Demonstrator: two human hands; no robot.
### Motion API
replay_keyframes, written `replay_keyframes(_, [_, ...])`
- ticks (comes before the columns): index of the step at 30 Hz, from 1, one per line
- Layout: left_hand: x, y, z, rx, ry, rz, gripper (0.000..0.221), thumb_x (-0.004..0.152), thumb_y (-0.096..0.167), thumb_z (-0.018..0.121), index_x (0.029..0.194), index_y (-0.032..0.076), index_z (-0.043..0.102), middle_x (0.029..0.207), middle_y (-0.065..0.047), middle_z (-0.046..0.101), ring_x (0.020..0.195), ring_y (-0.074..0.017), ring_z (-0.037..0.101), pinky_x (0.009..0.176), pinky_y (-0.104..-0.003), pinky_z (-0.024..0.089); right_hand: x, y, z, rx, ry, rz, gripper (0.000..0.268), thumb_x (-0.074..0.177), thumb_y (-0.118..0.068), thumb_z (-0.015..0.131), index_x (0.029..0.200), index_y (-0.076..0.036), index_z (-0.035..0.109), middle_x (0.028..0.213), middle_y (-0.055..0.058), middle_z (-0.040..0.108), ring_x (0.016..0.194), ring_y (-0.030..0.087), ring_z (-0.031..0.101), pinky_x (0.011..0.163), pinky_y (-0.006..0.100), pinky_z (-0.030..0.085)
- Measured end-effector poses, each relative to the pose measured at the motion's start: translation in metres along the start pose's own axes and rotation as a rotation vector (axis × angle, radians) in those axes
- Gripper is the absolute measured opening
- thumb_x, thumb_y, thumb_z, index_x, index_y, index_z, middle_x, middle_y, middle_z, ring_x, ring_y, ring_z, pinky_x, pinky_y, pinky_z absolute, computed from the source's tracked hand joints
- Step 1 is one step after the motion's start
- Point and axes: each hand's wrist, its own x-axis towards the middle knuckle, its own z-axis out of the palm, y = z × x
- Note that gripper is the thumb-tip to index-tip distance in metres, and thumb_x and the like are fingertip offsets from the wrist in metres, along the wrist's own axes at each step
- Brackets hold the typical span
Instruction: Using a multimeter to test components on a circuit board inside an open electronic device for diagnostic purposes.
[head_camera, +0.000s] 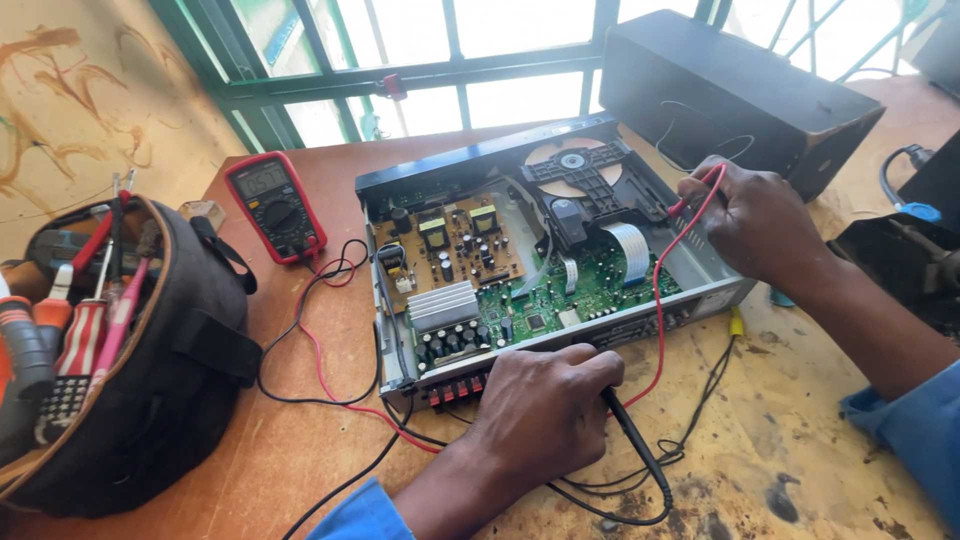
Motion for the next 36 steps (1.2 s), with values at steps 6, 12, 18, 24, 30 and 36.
replay_keyframes(6, [0.0,0.0,-0.001,0.012,-0.017,-0.01,0.021,0.066,0.006,0.059,0.084,0.016,0.063,0.071,0.001,0.064,0.052,-0.031,0.059,0.036,-0.045,0.035,0.001,0.002,0.001,0.008,-0.005,0.003,0.026,0.109,-0.027,0.053,0.114,-0.007,0.068,0.063,0.017,0.065,0.048,0.031,0.052,0.055,0.048,0.037])
replay_keyframes(12, [0.0,0.0,-0.001,0.023,-0.024,-0.02,0.02,0.067,0.007,0.061,0.084,0.017,0.063,0.071,0.001,0.064,0.055,-0.0332,0.061,0.037,-0.047,0.035,0.002,0.003,0.003,0.016,-0.008,0.004,0.027,0.108,-0.026,0.053,0.117,-0.006,0.069,0.071,0.017,0.072,0.049,0.032,0.054,0.055,0.048,0.039])
replay_keyframes(18, [0.0,-0.001,0.0,0.023,-0.022,-0.016,0.02,0.068,0.008,0.061,0.085,0.017,0.063,0.071,0.001,0.064,0.056,-0.0318,0.061,0.037,-0.046,0.037,0.0,0.002,0.002,0.0,0.003,-0.015,0.031,0.112,-0.032,0.05,0.113,-0.006,0.068,0.064,0.015,0.066,0.053,0.032,0.055,0.059,0.049,0.039])
replay_keyframes(24, [-0.001,-0.001,0.001,0.024,-0.003,-0.01,0.021,0.067,0.007,0.06,0.084,0.017,0.063,0.071,0.002,0.064,0.055,-0.0312,0.062,0.037,-0.046,0.035,0.002,0.005,0.004,-0.034,0.017,-0.01,0.032,0.112,-0.035,0.051,0.112,-0.008,0.069,0.075,0.017,0.073,0.069,0.042,0.064,0.067,0.053,0.043])
replay_keyframes(30, [-0.001,-0.001,0.0,0.033,-0.014,-0.016,0.022,0.067,0.007,0.059,0.086,0.017,0.065,0.073,0.001,0.066,0.057,-0.0327,0.063,0.038,-0.047,0.037,0.001,0.001,0.002,-0.007,-0.013,0.003,0.03,0.112,-0.033,0.05,0.112,-0.007,0.066,0.068,0.017,0.067,0.062,0.037,0.06,0.066,0.052,0.042])
replay_keyframes(36, [-0.002,-0.002,0.002,0.01,-0.016,-0.023,0.021,0.069,0.007,0.059,0.087,0.017,0.065,0.073,0.001,0.065,0.055,-0.0333,0.061,0.037,-0.047,0.037,-0.001,-0.006,-0.002,-0.042,-0.043,0.035,0.031,0.109,-0.032,0.05,0.114,-0.008,0.068,0.083,0.02,0.074,0.067,0.039,0.062,0.063,0.051,0.042])
